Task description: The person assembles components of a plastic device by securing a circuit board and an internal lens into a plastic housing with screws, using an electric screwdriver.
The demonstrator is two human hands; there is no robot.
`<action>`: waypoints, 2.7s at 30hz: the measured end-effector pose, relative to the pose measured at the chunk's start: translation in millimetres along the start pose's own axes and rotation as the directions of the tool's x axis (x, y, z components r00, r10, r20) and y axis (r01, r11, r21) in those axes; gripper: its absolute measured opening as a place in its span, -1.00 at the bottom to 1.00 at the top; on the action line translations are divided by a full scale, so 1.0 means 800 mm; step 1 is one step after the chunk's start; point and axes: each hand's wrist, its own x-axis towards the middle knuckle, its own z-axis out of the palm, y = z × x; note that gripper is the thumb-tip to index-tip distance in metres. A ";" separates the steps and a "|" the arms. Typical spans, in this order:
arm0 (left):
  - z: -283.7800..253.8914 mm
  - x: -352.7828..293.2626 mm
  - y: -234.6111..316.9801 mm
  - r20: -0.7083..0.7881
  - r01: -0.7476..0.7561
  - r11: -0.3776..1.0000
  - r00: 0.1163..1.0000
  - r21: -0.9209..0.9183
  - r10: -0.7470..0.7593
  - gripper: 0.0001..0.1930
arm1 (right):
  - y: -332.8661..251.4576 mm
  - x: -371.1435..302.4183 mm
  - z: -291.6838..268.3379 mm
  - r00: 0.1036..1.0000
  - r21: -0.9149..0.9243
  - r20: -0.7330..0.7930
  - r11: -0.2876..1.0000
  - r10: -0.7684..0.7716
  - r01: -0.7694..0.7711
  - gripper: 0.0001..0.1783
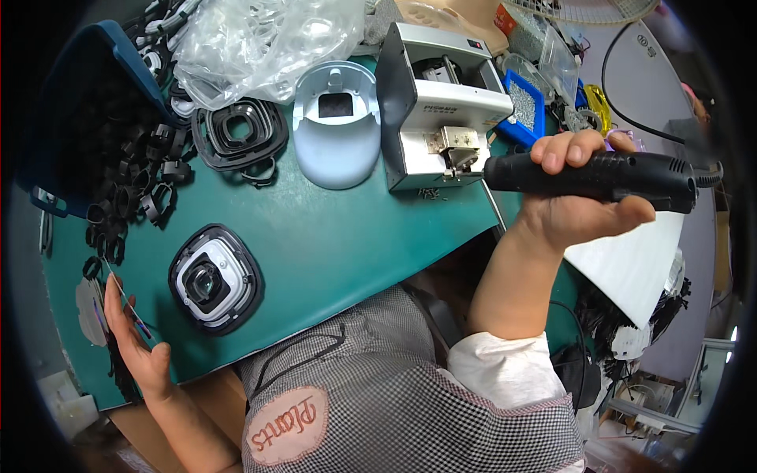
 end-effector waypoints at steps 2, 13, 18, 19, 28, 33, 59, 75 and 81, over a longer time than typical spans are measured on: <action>0.004 -0.001 0.002 0.005 -0.006 1.000 1.000 -0.002 0.006 0.10 | 0.003 -0.002 -0.002 1.000 -0.045 -0.015 0.999 -0.011 0.011 -0.08; 0.004 -0.009 0.003 0.011 -0.002 1.000 1.000 0.028 0.002 0.08 | 0.017 -0.003 -0.005 0.997 -0.171 -0.074 0.985 -0.030 0.017 -0.17; 0.004 -0.010 0.003 0.010 -0.017 0.999 1.000 0.026 0.017 0.06 | 0.024 -0.006 -0.006 0.999 -0.188 -0.050 0.982 -0.002 -0.008 -0.17; 0.004 -0.010 0.003 0.011 -0.014 1.000 1.000 0.027 0.014 0.06 | 0.023 -0.007 -0.004 0.999 -0.204 -0.052 0.979 -0.002 -0.009 -0.17; -0.001 -0.004 -0.019 -0.019 -0.003 0.953 1.000 0.302 0.009 -0.06 | 0.004 -0.017 0.016 0.990 0.041 0.080 0.992 0.119 -0.123 -0.02; 0.005 -0.003 -0.022 -0.026 0.036 0.948 0.999 0.317 -0.029 -0.14 | 0.010 -0.047 0.013 0.989 -0.024 0.106 0.995 0.101 -0.099 -0.02; 0.017 -0.011 -0.018 -0.169 0.097 0.873 0.986 0.477 -0.018 -0.39 | 0.014 -0.085 0.058 0.989 0.371 0.061 0.917 0.133 -0.146 -0.12; 0.077 -0.026 0.112 0.694 0.709 0.005 0.690 -0.705 -0.206 -0.82 | 0.026 -0.126 0.218 0.923 0.598 0.159 0.709 0.351 -0.373 -0.28; 0.080 -0.033 0.105 0.552 0.582 0.117 0.806 -0.805 -0.214 -0.90 | 0.029 -0.122 0.222 0.909 0.596 0.131 0.701 0.397 -0.392 -0.30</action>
